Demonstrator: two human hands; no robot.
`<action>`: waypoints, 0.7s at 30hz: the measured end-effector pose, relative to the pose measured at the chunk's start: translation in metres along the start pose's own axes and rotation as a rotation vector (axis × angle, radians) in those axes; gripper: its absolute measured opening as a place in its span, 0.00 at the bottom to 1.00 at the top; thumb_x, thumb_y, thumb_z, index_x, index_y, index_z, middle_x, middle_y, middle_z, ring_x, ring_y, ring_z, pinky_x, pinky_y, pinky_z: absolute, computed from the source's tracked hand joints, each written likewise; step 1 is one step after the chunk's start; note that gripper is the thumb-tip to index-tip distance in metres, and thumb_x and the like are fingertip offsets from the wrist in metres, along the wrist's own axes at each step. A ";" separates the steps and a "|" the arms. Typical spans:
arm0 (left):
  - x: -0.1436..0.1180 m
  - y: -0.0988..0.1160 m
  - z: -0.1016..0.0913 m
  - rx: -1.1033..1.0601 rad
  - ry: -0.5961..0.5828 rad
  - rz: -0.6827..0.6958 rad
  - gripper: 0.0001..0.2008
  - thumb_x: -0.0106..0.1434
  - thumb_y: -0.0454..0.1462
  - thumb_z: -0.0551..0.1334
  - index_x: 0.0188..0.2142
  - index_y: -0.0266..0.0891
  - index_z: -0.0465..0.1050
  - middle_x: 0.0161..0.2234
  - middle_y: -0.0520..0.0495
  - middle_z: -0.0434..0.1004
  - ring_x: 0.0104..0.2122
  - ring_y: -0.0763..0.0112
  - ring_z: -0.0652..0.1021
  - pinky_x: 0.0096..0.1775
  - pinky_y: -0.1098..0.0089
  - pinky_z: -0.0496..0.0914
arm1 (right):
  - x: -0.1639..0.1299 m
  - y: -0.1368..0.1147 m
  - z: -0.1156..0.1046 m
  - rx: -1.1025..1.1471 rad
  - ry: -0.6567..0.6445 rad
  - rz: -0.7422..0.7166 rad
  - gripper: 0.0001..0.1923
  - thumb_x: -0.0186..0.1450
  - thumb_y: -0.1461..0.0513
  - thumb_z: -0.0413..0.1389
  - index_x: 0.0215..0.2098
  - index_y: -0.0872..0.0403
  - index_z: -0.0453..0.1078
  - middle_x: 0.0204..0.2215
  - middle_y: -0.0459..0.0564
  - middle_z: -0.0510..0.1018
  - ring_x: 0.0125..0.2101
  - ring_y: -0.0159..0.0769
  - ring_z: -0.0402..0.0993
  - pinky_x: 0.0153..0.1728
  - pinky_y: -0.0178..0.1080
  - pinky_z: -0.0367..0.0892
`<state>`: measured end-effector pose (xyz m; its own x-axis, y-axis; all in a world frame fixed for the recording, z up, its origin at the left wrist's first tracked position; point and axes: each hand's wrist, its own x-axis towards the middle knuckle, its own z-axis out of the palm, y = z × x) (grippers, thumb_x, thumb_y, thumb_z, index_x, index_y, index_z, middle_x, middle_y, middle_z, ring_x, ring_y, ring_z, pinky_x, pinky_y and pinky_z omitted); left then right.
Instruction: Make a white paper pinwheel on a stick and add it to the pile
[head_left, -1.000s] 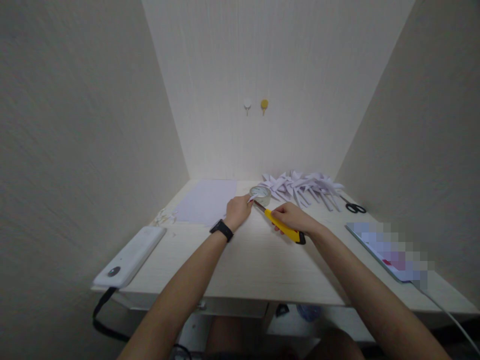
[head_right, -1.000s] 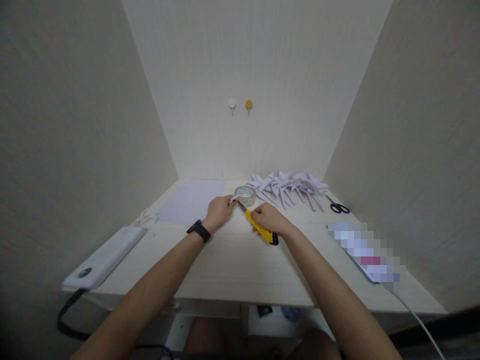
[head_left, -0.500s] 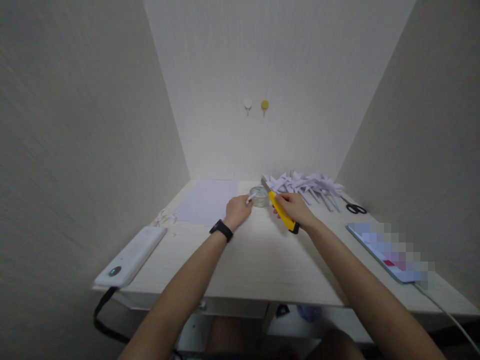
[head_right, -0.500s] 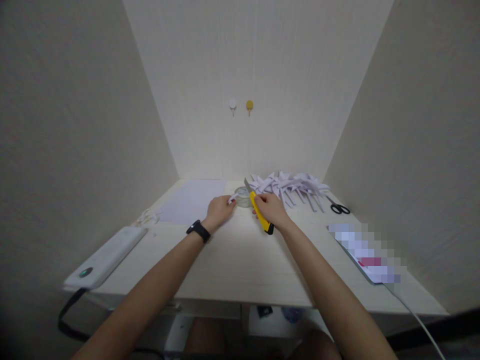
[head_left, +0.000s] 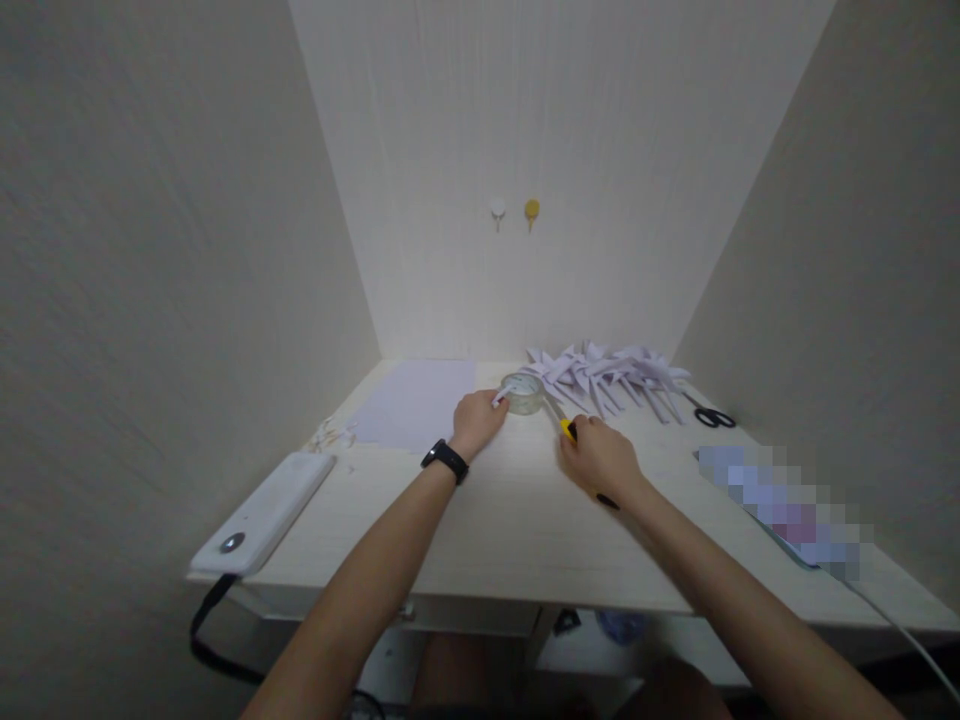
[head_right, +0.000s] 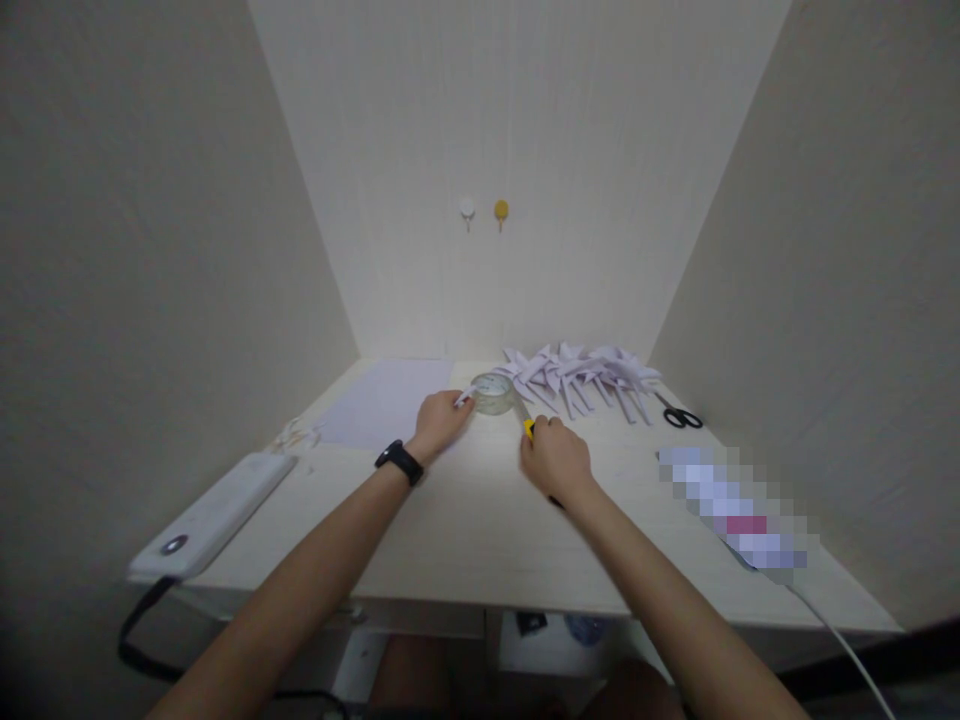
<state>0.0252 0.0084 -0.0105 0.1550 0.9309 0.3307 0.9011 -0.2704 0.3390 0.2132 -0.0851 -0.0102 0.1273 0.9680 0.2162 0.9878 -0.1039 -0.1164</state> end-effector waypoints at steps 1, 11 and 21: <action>0.000 0.000 0.000 0.002 0.000 -0.002 0.19 0.69 0.47 0.53 0.45 0.43 0.80 0.40 0.42 0.83 0.39 0.62 0.79 0.37 0.69 0.66 | -0.007 0.002 -0.001 -0.024 0.005 -0.013 0.19 0.69 0.55 0.46 0.46 0.59 0.70 0.41 0.64 0.78 0.38 0.50 0.79 0.35 0.42 0.67; -0.001 0.001 -0.002 0.049 0.010 0.017 0.19 0.69 0.46 0.52 0.41 0.42 0.80 0.39 0.41 0.83 0.39 0.61 0.80 0.36 0.68 0.65 | -0.022 0.021 0.002 -0.128 -0.068 -0.033 0.20 0.70 0.54 0.45 0.43 0.60 0.72 0.40 0.65 0.78 0.39 0.50 0.79 0.35 0.43 0.68; -0.002 -0.001 -0.001 0.033 0.002 0.038 0.19 0.70 0.47 0.52 0.47 0.44 0.79 0.40 0.42 0.82 0.39 0.61 0.79 0.37 0.69 0.65 | 0.060 -0.013 -0.001 0.064 -0.015 -0.234 0.25 0.67 0.62 0.55 0.61 0.53 0.64 0.61 0.60 0.67 0.53 0.46 0.72 0.49 0.39 0.66</action>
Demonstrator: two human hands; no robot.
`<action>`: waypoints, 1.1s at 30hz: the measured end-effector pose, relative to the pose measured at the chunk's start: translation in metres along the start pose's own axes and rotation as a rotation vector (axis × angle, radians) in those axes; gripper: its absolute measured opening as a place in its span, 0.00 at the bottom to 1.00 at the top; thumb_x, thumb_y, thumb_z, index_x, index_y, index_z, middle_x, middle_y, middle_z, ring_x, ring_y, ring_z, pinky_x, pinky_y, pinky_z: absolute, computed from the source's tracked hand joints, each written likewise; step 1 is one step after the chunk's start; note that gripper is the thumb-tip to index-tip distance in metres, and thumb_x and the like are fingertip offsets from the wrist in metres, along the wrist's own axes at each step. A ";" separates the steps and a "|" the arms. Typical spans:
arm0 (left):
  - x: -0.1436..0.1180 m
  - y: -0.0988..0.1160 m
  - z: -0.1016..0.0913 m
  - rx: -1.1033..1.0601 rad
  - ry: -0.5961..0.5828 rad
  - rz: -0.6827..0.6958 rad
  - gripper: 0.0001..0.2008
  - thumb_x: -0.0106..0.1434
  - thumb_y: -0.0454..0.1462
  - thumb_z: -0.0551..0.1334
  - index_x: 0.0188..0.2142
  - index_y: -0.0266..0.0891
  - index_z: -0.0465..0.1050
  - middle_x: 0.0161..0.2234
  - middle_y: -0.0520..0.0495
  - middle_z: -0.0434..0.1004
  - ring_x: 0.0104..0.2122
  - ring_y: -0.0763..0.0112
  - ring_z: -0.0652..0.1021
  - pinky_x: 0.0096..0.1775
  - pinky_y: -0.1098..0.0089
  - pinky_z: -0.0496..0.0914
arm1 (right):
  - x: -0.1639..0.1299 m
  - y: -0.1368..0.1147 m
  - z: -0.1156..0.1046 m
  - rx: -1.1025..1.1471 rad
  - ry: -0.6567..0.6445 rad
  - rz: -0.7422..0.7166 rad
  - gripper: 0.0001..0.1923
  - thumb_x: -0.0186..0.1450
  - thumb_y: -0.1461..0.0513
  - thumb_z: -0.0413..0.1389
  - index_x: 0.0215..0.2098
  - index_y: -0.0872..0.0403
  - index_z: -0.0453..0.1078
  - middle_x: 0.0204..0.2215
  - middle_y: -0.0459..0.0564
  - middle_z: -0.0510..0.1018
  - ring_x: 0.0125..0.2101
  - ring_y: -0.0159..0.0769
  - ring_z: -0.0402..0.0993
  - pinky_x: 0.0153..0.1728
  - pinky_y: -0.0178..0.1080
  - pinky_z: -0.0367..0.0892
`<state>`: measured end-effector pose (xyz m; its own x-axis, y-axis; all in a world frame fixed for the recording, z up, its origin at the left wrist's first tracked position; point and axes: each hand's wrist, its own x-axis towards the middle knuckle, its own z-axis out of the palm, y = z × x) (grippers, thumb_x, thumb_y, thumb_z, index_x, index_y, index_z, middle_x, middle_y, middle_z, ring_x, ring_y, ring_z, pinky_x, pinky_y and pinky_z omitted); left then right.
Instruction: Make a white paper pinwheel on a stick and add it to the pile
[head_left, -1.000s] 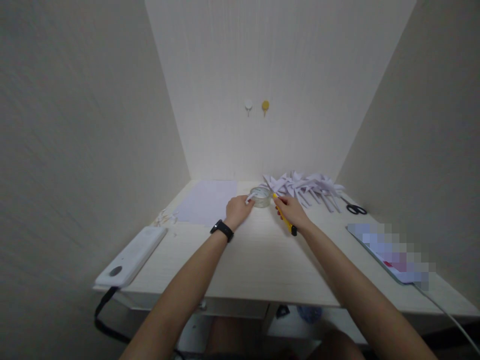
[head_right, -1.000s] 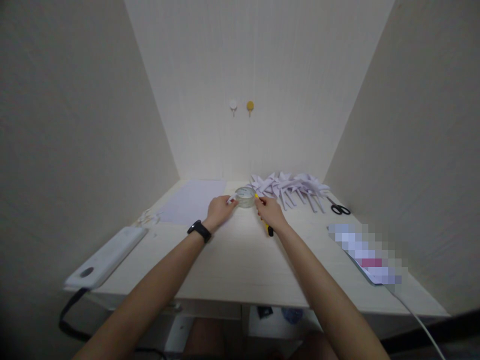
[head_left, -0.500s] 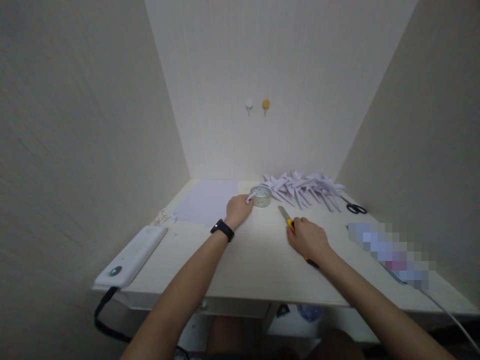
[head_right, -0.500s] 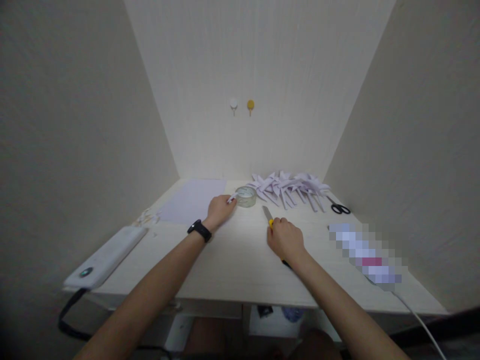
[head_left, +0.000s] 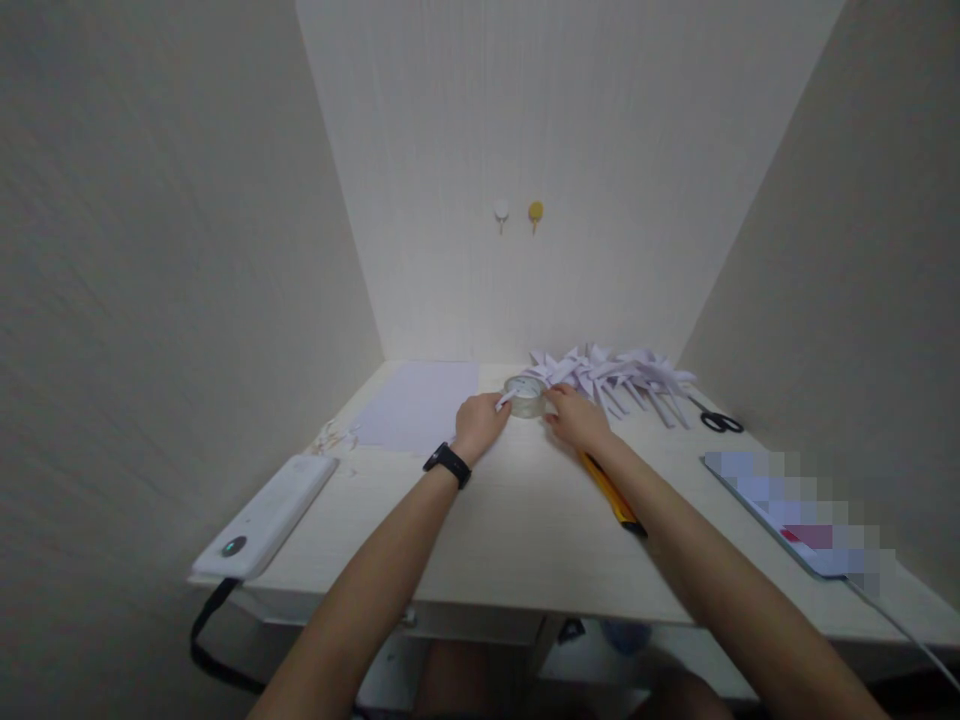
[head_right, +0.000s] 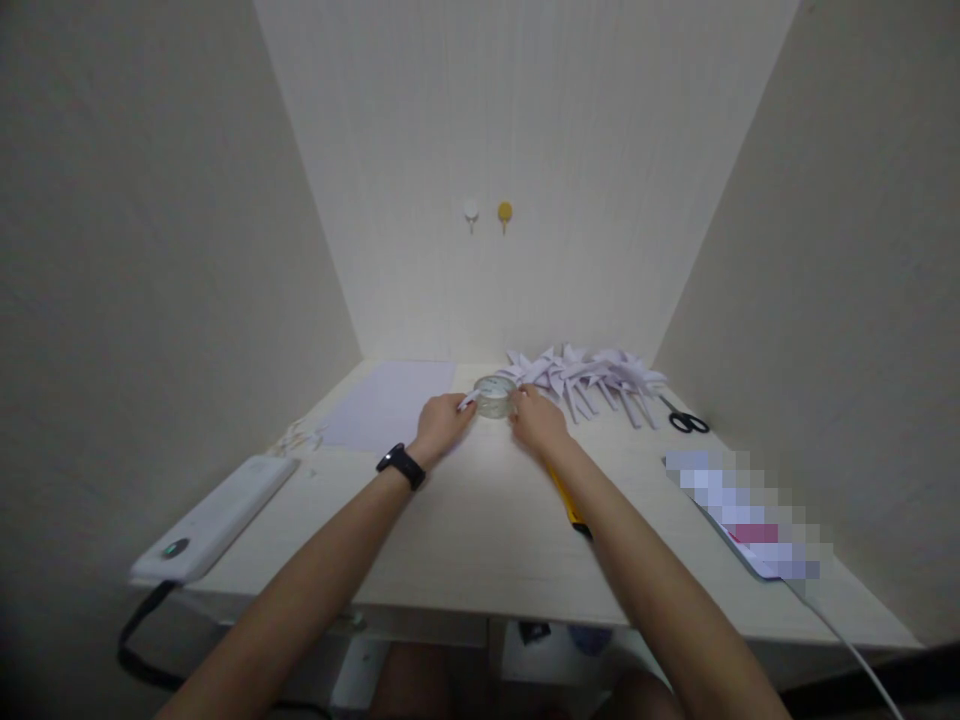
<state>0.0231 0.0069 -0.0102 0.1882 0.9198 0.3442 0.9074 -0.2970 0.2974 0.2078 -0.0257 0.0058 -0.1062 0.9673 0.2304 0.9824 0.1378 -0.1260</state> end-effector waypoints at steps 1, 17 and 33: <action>0.000 0.000 0.000 0.002 -0.004 -0.001 0.19 0.70 0.47 0.52 0.47 0.45 0.79 0.40 0.42 0.82 0.39 0.61 0.79 0.37 0.69 0.65 | 0.012 -0.002 0.003 0.032 -0.008 -0.057 0.27 0.65 0.65 0.55 0.63 0.53 0.63 0.63 0.59 0.65 0.56 0.44 0.69 0.52 0.37 0.63; -0.002 0.003 -0.005 0.092 -0.025 -0.029 0.19 0.71 0.45 0.50 0.44 0.43 0.78 0.40 0.39 0.81 0.41 0.59 0.79 0.39 0.67 0.67 | 0.044 0.001 0.022 0.105 -0.081 -0.150 0.13 0.64 0.66 0.53 0.44 0.57 0.77 0.44 0.60 0.81 0.46 0.43 0.76 0.44 0.36 0.63; -0.004 -0.004 -0.020 0.112 0.100 -0.038 0.18 0.72 0.44 0.49 0.44 0.42 0.76 0.40 0.40 0.81 0.41 0.58 0.79 0.39 0.65 0.66 | -0.036 0.033 -0.007 0.037 0.020 0.024 0.18 0.68 0.56 0.53 0.51 0.57 0.70 0.47 0.59 0.79 0.46 0.45 0.76 0.43 0.39 0.64</action>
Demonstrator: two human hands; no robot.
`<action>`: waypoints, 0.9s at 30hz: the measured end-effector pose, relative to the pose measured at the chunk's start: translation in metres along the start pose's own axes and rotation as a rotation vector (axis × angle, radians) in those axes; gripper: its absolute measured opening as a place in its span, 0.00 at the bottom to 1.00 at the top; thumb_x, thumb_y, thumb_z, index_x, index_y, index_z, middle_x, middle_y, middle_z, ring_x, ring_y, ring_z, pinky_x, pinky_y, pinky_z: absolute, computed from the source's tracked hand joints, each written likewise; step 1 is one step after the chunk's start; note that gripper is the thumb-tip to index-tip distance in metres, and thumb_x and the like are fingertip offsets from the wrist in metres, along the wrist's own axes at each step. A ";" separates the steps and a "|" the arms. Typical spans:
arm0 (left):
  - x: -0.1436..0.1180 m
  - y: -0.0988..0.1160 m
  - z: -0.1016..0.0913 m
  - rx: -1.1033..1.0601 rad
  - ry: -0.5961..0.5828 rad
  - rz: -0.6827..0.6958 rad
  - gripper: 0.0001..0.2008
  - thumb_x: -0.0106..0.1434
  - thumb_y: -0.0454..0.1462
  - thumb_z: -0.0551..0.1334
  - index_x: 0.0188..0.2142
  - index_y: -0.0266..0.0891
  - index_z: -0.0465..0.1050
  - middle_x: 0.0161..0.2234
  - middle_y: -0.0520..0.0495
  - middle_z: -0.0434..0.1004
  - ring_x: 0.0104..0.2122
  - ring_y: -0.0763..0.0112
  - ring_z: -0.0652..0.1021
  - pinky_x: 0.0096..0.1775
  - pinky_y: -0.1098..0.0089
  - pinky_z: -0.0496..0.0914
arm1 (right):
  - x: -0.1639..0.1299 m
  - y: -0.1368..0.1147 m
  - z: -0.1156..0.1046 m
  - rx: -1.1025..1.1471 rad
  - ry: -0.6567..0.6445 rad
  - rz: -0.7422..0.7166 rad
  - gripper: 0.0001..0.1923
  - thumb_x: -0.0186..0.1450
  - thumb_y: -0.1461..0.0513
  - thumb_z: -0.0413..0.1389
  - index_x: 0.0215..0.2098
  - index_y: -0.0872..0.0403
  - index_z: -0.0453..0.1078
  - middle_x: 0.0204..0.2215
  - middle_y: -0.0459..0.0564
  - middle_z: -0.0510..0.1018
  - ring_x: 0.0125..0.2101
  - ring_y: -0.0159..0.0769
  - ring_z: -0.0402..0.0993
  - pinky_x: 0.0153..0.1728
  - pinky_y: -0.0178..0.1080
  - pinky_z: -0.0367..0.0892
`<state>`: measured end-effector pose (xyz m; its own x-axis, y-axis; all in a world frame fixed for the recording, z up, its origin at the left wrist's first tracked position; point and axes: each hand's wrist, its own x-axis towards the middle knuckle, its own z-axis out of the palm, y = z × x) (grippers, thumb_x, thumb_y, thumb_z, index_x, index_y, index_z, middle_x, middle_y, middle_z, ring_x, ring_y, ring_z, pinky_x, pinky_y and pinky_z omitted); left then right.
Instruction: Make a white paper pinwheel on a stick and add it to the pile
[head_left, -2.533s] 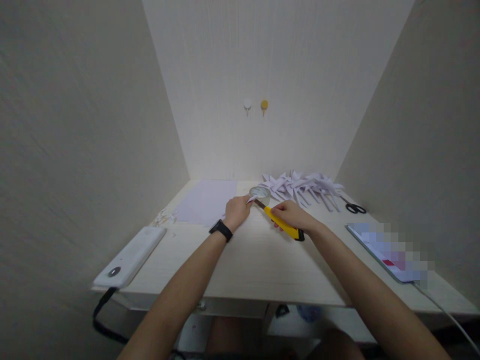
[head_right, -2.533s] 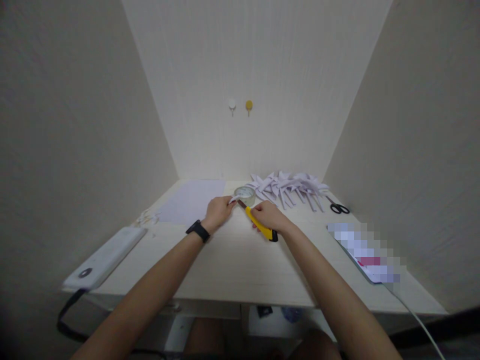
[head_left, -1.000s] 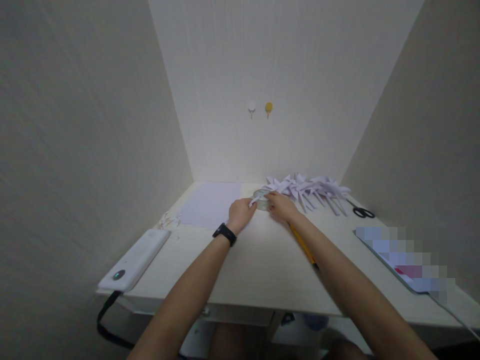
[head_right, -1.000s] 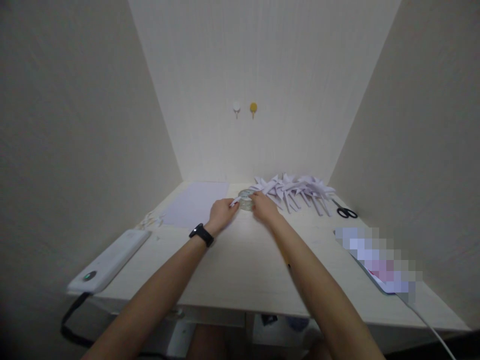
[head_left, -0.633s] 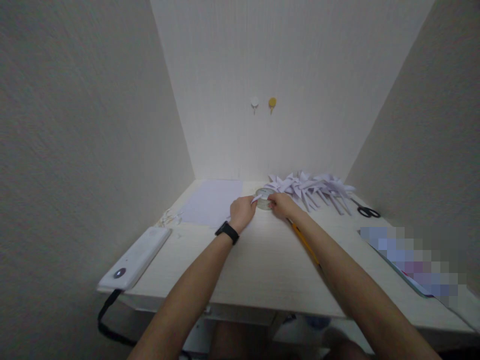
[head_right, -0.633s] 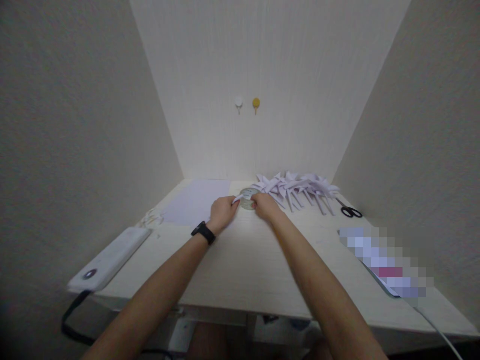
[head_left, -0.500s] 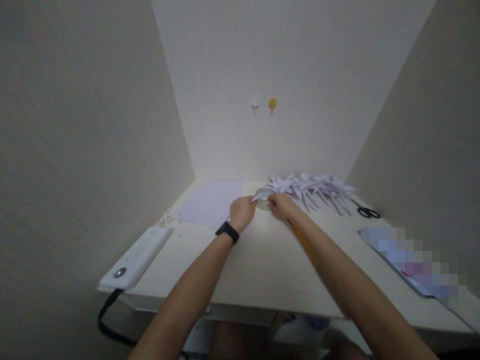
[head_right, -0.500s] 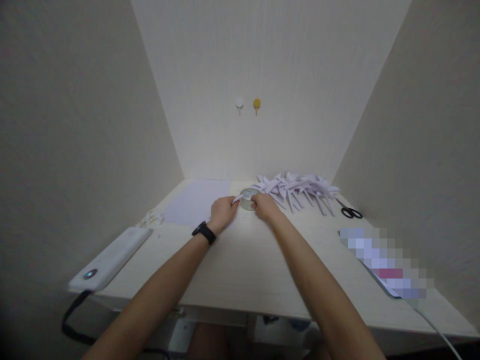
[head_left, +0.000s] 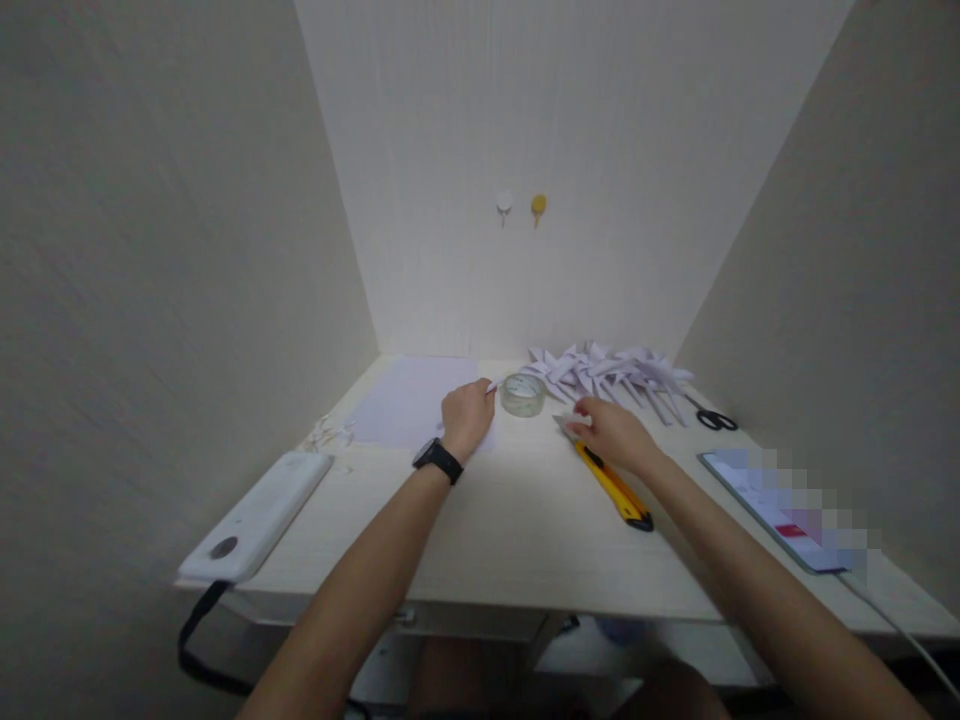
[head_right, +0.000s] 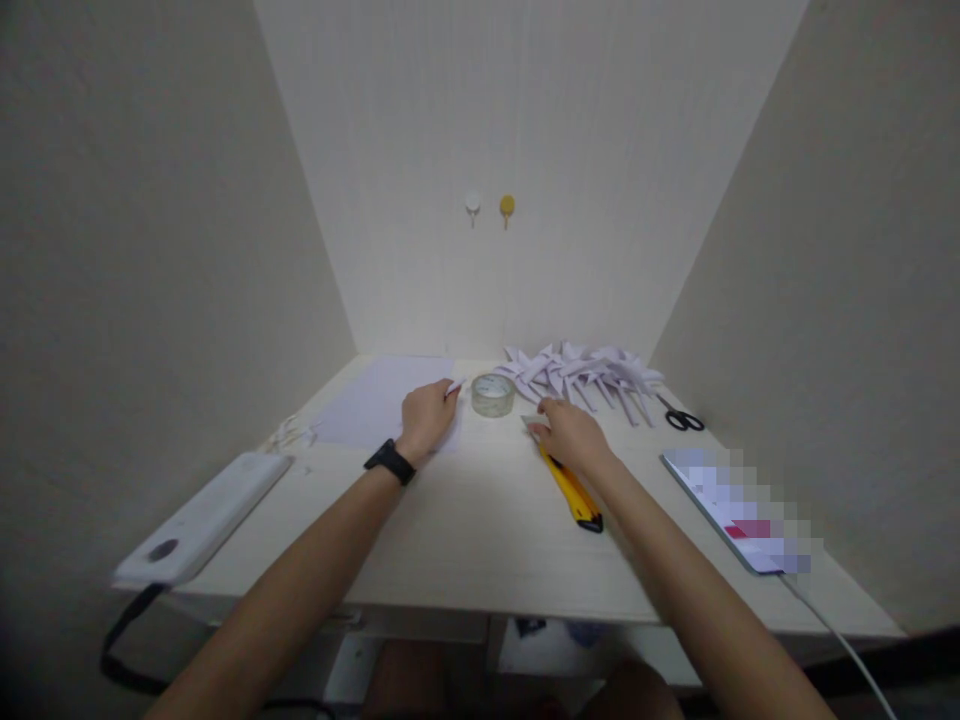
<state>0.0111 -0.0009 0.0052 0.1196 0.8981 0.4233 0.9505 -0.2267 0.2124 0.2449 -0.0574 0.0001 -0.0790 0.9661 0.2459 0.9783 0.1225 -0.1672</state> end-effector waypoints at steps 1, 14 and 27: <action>-0.003 0.002 -0.002 0.000 -0.003 0.033 0.17 0.72 0.43 0.49 0.44 0.42 0.76 0.40 0.41 0.81 0.41 0.58 0.79 0.39 0.65 0.66 | -0.019 0.003 -0.001 -0.023 -0.012 0.051 0.18 0.67 0.54 0.54 0.50 0.57 0.69 0.45 0.59 0.79 0.44 0.46 0.76 0.40 0.39 0.64; -0.028 0.025 -0.011 -0.063 -0.027 0.255 0.15 0.71 0.39 0.52 0.48 0.42 0.76 0.44 0.43 0.81 0.42 0.59 0.80 0.39 0.67 0.67 | -0.111 0.033 0.005 -0.028 0.088 0.147 0.13 0.67 0.56 0.51 0.42 0.56 0.71 0.36 0.56 0.78 0.35 0.45 0.75 0.38 0.42 0.64; -0.026 0.040 -0.005 -0.782 -0.042 0.248 0.19 0.66 0.46 0.58 0.26 0.35 0.74 0.21 0.54 0.68 0.24 0.74 0.68 0.28 0.73 0.57 | -0.032 -0.020 -0.005 1.157 0.166 0.193 0.24 0.51 0.45 0.64 0.35 0.54 0.78 0.29 0.52 0.81 0.30 0.40 0.75 0.28 0.38 0.68</action>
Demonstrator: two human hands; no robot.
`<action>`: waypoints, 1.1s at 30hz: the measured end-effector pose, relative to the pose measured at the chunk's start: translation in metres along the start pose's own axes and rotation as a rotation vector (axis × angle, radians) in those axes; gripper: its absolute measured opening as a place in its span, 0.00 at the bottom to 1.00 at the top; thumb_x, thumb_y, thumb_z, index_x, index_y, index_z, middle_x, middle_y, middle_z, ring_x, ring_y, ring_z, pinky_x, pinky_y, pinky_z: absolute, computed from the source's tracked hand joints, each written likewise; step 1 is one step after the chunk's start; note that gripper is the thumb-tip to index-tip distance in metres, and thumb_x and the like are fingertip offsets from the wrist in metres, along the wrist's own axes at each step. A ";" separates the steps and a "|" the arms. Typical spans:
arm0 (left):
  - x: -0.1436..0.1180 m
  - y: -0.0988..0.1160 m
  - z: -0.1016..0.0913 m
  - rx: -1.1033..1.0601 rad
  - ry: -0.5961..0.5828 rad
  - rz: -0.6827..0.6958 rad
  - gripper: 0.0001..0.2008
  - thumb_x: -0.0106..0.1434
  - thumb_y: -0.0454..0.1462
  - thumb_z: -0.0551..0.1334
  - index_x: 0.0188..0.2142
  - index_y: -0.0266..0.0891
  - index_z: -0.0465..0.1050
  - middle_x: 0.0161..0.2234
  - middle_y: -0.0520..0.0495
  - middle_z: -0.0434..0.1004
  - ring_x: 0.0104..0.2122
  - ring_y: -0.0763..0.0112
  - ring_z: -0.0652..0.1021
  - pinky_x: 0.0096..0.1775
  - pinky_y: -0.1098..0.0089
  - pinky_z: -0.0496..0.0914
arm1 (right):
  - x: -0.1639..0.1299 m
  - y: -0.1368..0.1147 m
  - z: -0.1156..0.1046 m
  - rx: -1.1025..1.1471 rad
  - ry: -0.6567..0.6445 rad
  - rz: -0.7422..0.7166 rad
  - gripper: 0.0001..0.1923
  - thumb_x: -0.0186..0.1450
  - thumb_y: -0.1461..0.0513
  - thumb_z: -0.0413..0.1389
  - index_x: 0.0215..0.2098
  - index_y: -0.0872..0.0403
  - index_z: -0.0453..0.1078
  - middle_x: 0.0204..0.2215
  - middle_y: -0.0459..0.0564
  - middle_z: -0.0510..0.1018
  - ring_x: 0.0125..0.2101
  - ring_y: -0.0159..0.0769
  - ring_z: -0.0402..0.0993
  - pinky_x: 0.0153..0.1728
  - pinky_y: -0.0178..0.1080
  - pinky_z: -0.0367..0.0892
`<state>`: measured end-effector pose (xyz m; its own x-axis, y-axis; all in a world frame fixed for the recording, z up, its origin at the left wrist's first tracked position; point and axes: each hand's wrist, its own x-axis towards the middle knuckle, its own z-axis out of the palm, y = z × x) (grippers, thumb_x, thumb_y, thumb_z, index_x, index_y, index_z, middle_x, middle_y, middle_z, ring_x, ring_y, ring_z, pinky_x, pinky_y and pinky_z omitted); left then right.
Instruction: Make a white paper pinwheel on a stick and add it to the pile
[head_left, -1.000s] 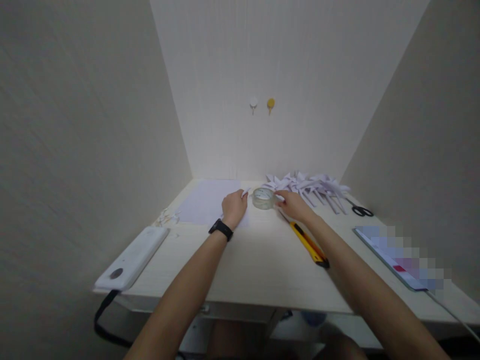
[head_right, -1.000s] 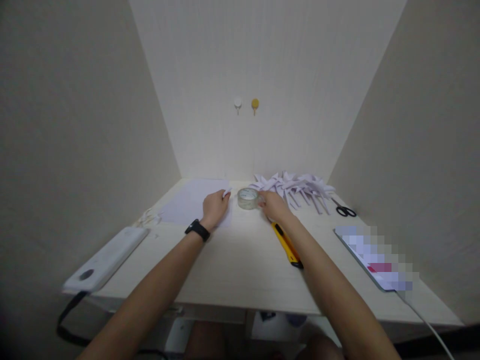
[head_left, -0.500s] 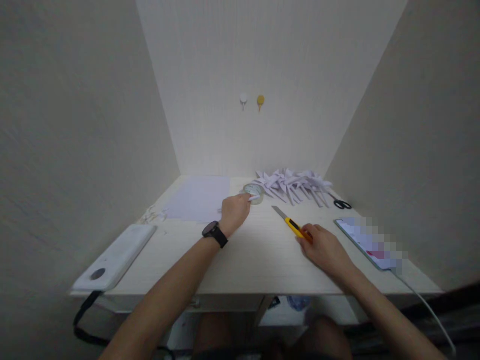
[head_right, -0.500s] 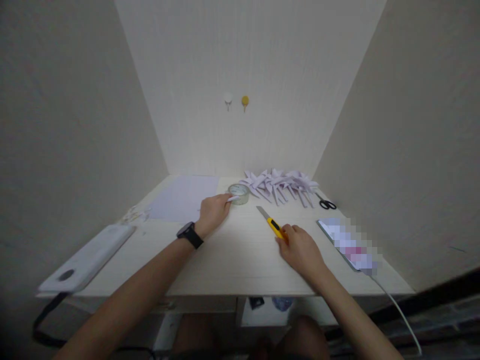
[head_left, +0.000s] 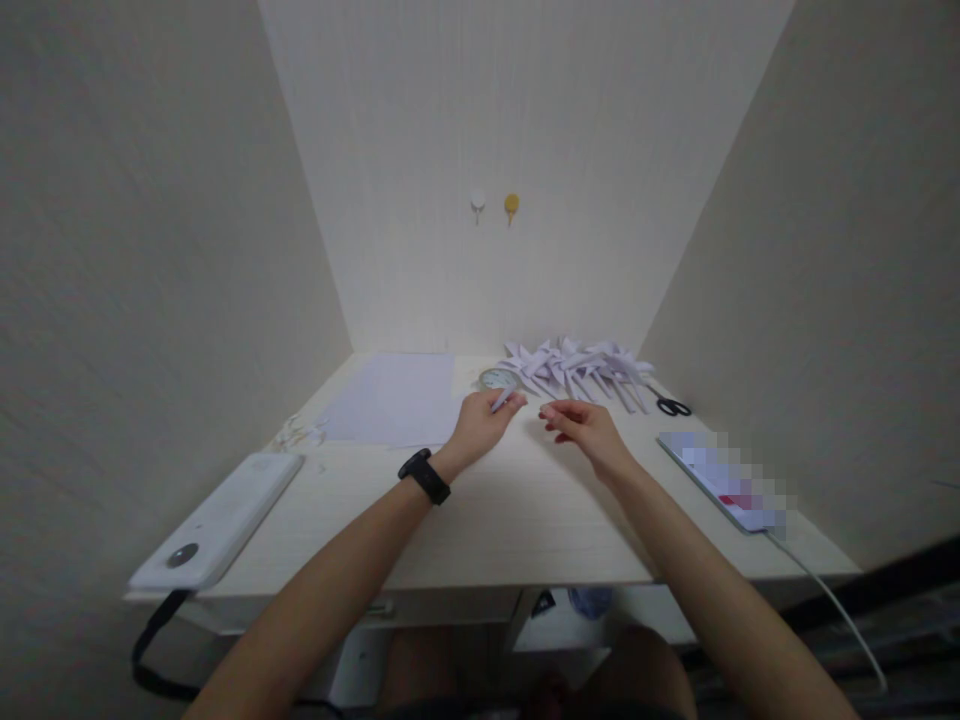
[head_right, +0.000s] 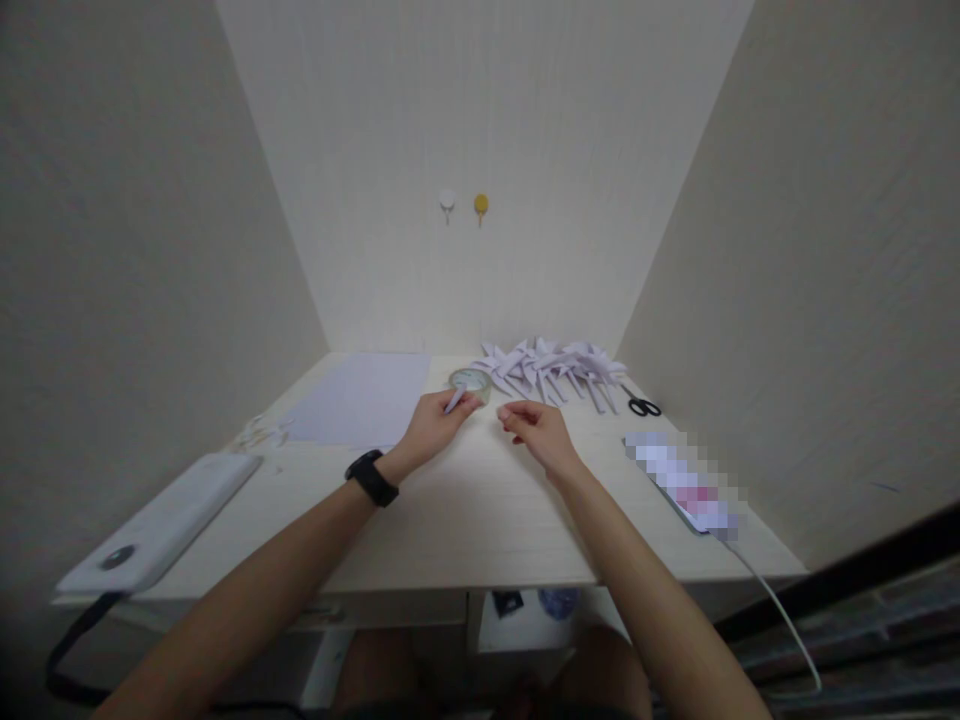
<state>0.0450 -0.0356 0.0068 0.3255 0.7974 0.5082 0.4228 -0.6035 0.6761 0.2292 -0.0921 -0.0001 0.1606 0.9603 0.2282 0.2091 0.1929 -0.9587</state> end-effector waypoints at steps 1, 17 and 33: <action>-0.001 0.001 0.000 -0.029 -0.017 0.010 0.18 0.66 0.46 0.58 0.26 0.35 0.74 0.21 0.54 0.68 0.25 0.74 0.68 0.28 0.73 0.58 | 0.005 -0.004 0.008 0.061 -0.006 0.016 0.24 0.49 0.45 0.66 0.34 0.54 0.78 0.28 0.52 0.81 0.30 0.39 0.75 0.27 0.37 0.68; -0.003 0.004 -0.001 -0.163 -0.132 0.042 0.19 0.64 0.47 0.58 0.28 0.34 0.78 0.24 0.52 0.73 0.27 0.73 0.70 0.30 0.74 0.61 | 0.019 0.004 0.027 0.144 0.011 -0.157 0.21 0.51 0.44 0.64 0.26 0.53 0.73 0.24 0.48 0.78 0.27 0.35 0.72 0.29 0.38 0.68; -0.002 -0.009 0.002 0.209 -0.154 0.009 0.18 0.69 0.44 0.54 0.37 0.37 0.79 0.33 0.45 0.81 0.34 0.62 0.79 0.35 0.69 0.67 | 0.015 0.002 0.024 0.177 0.248 -0.348 0.20 0.59 0.46 0.61 0.41 0.49 0.68 0.27 0.43 0.71 0.28 0.33 0.67 0.29 0.36 0.66</action>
<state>0.0422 -0.0312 -0.0013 0.4481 0.7916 0.4155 0.5799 -0.6111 0.5389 0.2091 -0.0728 -0.0028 0.3407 0.7590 0.5548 0.1266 0.5477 -0.8270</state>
